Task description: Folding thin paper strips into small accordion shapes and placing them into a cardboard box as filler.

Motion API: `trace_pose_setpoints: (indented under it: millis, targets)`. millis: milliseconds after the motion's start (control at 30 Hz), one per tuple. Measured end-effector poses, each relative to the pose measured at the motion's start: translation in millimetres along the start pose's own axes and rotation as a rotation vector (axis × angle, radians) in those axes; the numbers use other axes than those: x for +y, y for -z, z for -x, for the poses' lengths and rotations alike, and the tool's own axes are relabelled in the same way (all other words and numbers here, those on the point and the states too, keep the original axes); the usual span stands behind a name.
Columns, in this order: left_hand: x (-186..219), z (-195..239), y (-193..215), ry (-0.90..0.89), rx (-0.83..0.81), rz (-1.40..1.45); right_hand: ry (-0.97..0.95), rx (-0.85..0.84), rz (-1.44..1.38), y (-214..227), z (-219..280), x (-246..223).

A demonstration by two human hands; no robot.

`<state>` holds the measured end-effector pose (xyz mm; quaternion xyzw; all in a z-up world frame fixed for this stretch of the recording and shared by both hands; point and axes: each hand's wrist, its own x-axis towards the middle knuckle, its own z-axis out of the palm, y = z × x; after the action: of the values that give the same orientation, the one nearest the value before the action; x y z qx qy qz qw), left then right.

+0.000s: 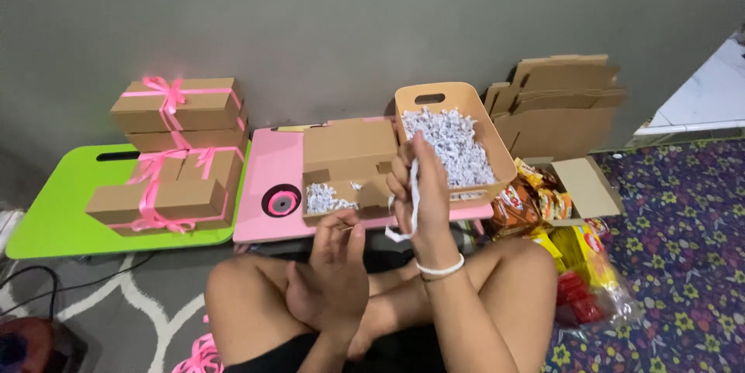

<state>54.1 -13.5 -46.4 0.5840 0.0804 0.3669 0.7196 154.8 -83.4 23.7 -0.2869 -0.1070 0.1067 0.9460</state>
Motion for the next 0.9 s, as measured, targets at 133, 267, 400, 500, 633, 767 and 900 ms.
trace_pose_setpoints:
  millis: [133, 267, 400, 500, 633, 767, 900]
  targets:
    - [-47, -22, -18, 0.472, 0.035, 0.771, 0.011, -0.106, 0.355, -11, 7, 18]
    - [-79, -60, -19, 0.921, 0.306, 0.948, 0.727, -0.153, 1.36, 12, 0, 59]
    - [-79, -101, -7, 0.347, -0.211, 0.873, 0.377, -0.263, 1.144, -5, 7, 46]
    - [-18, -108, -21, 0.581, -0.047, 0.349, 0.313, -0.419, 0.998, 9, -4, 58]
    - [-35, -92, -20, 0.413, -0.276, 0.397, 0.037, -0.39, 0.602, 14, -27, 64]
    - [-35, -78, -29, 0.301, -0.437, 0.437, -0.018, -0.229, 0.955, 9, -75, 54]
    - [-32, -77, -28, 0.288, -0.391, 0.04, 0.051, -0.162, 0.613, 29, -86, 77]
